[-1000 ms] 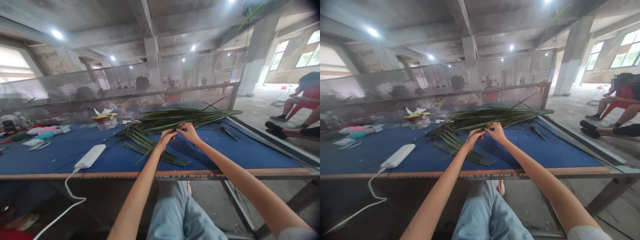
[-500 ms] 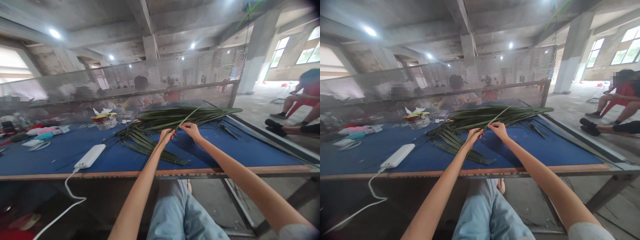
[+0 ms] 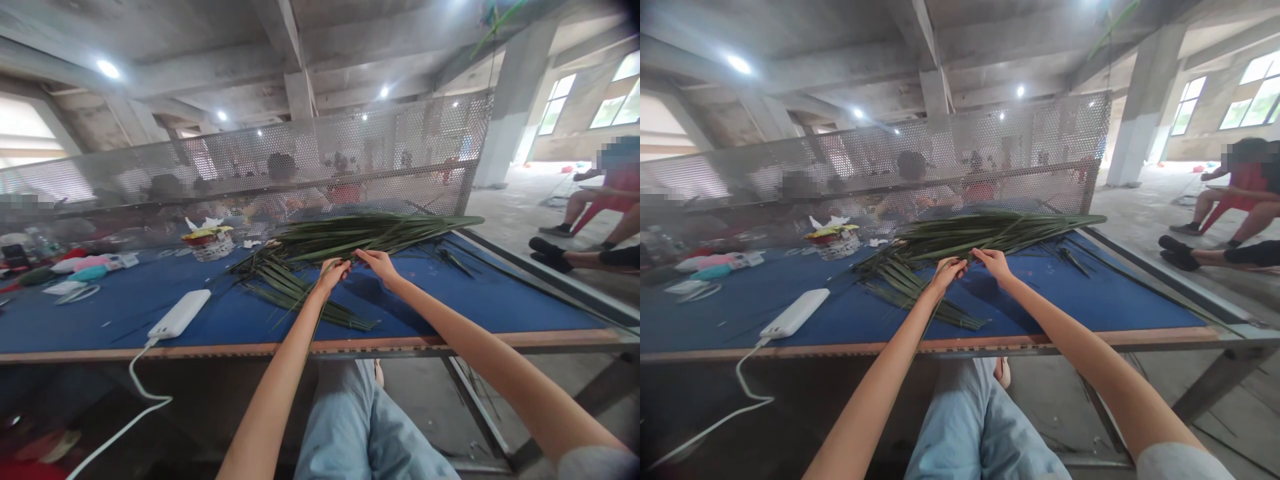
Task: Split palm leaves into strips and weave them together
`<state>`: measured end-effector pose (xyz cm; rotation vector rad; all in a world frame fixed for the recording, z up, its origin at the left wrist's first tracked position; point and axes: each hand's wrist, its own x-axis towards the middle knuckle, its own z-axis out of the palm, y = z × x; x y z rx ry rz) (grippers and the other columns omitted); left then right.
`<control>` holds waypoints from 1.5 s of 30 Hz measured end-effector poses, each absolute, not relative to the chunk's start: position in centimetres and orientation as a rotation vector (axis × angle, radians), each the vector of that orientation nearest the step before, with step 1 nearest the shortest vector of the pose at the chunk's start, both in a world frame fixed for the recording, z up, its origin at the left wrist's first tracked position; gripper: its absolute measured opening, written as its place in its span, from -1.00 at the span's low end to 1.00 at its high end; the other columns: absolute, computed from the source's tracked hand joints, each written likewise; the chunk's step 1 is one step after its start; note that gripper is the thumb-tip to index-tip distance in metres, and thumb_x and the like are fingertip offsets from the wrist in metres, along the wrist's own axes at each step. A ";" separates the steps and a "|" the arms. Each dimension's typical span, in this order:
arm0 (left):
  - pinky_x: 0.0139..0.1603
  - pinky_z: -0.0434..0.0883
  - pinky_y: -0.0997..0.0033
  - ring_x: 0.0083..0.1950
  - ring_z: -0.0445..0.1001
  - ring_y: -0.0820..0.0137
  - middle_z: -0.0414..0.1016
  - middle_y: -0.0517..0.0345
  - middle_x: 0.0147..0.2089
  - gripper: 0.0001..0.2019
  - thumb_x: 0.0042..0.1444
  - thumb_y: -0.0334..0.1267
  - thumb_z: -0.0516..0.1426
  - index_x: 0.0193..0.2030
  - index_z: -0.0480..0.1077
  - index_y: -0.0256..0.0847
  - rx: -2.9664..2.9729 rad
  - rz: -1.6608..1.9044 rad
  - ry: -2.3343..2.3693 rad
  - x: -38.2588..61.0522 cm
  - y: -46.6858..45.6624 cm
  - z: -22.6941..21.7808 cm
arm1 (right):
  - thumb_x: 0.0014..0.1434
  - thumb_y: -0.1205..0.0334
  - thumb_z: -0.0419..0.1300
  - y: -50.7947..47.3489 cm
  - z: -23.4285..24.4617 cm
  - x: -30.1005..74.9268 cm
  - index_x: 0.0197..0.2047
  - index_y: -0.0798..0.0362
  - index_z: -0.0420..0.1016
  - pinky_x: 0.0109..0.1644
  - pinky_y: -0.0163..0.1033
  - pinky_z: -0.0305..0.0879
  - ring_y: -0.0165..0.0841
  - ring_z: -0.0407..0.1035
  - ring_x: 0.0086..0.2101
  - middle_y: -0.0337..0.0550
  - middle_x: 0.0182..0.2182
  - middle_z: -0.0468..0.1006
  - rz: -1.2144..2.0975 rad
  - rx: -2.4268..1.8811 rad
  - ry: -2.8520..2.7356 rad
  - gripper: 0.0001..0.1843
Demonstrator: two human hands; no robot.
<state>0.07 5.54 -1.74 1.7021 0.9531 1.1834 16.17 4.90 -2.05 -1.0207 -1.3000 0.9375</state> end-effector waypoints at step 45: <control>-0.56 0.10 0.48 -0.60 0.24 0.52 0.36 0.21 -0.60 -0.76 -0.08 -0.12 0.21 -0.59 0.42 -0.24 1.525 1.310 1.020 0.2 5.3 -1.2 | -0.16 -0.29 0.25 5.0 -2.5 16.2 -0.60 0.05 0.42 -0.46 -0.31 0.11 -0.43 0.16 -0.54 -0.29 -0.66 0.28 0.671 -1.109 -1.176 -0.48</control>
